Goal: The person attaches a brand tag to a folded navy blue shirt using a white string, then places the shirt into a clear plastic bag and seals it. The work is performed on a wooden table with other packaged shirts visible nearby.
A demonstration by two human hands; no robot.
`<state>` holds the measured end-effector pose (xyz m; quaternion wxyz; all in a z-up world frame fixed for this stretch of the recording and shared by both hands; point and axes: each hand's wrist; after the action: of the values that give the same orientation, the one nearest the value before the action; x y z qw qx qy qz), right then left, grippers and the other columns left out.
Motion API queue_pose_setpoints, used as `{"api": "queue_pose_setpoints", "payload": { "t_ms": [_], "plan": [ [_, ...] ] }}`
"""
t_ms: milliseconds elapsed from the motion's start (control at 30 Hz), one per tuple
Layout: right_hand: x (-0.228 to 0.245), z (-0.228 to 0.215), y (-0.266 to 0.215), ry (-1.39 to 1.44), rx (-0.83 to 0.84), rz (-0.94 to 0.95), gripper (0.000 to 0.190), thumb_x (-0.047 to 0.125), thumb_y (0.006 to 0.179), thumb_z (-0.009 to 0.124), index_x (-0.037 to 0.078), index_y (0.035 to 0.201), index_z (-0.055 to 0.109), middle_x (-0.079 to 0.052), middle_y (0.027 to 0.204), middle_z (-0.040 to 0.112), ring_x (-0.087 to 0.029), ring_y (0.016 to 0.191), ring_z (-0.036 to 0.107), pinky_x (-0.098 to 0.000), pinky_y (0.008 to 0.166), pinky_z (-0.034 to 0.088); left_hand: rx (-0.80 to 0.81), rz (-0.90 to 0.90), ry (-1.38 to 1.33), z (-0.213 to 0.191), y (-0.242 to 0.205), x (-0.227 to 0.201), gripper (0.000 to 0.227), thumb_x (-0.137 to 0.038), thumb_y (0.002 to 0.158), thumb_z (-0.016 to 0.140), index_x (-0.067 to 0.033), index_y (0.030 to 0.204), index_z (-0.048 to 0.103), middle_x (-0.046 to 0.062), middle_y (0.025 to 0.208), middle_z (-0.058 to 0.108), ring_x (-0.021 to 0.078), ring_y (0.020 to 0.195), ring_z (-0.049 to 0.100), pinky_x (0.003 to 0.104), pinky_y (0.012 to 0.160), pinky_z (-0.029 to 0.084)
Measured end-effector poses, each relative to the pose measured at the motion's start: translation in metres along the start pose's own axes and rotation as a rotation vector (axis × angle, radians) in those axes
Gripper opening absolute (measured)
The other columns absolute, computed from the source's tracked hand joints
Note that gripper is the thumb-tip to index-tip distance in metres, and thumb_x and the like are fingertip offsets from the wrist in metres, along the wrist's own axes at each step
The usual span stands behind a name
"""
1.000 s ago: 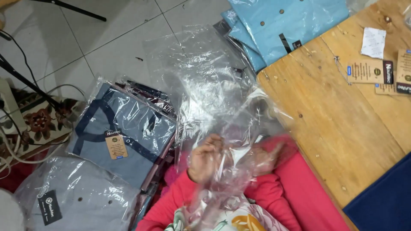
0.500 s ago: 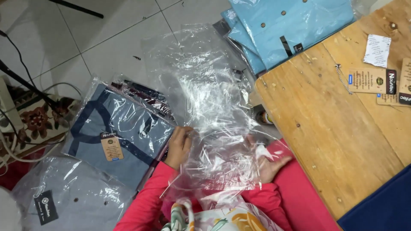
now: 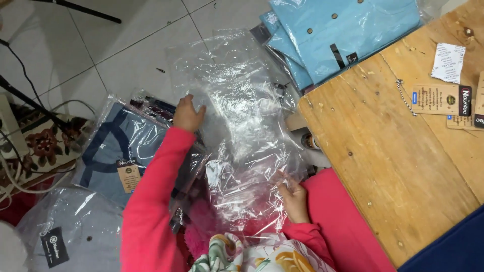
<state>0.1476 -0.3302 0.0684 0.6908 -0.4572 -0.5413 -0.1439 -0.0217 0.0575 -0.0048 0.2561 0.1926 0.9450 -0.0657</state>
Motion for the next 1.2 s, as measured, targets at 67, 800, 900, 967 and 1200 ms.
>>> {"api": "queue_pose_setpoints", "payload": {
  "t_ms": [67,800,900,967,1200],
  "plan": [
    [-0.005,-0.001,0.004,-0.120,0.054,-0.017,0.039,0.003,0.089,0.073,0.010,0.127,0.076,-0.007,0.114,0.079,-0.011,0.105,0.070,-0.0328,0.092,0.058,0.232,-0.256,0.223,0.027,0.038,0.010,0.074,-0.053,0.095,0.067,-0.0008,0.143,0.047,0.023,0.131,0.059,0.0378,0.122,0.061,0.055,0.094,0.056],
    [-0.049,-0.001,0.037,-0.204,0.102,-0.100,0.037,0.004,0.087,0.077,0.007,0.124,0.075,-0.015,0.115,0.078,-0.020,0.109,0.072,-0.0374,0.090,0.061,-0.281,-0.030,-1.153,-0.138,-0.009,-0.056,0.065,0.000,0.109,0.054,-0.0183,0.161,0.020,0.013,0.140,0.072,0.0221,0.101,0.080,0.037,0.078,0.074],
    [-0.037,0.003,0.043,-0.192,-0.037,-0.269,0.081,0.001,0.079,0.078,0.001,0.151,0.042,-0.035,0.143,0.053,-0.049,0.133,0.052,-0.0513,0.106,0.052,-0.203,0.138,-1.302,-0.177,-0.031,-0.089,0.039,-0.005,0.107,0.059,-0.0098,0.144,0.046,0.019,0.137,0.067,0.0320,0.099,0.077,0.045,0.072,0.071],
    [-0.001,0.002,0.026,-0.454,-0.034,-0.592,0.109,0.014,0.068,0.091,-0.005,0.157,0.032,-0.037,0.153,0.037,-0.054,0.141,0.039,-0.0618,0.114,0.039,-0.083,0.134,-1.402,-0.201,-0.052,-0.123,0.034,-0.012,0.106,0.059,-0.0089,0.138,0.049,0.019,0.132,0.069,0.0336,0.092,0.076,0.045,0.064,0.069],
    [0.125,-0.051,-0.062,-0.096,0.147,-0.773,0.100,0.023,0.083,0.083,-0.006,0.160,0.024,-0.029,0.162,0.034,-0.045,0.150,0.032,-0.0554,0.122,0.028,0.445,0.482,-1.452,-0.230,-0.150,-0.238,0.027,-0.007,0.101,0.061,-0.0026,0.126,0.053,0.019,0.107,0.073,0.0328,0.080,0.079,0.045,0.060,0.068]
  ]
}}
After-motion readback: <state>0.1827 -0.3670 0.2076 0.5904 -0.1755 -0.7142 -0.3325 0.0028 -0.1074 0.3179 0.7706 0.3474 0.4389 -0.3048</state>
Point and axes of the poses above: each hand's wrist, its own y-axis towards the middle knuckle, its own z-axis out of the palm, x = y × z
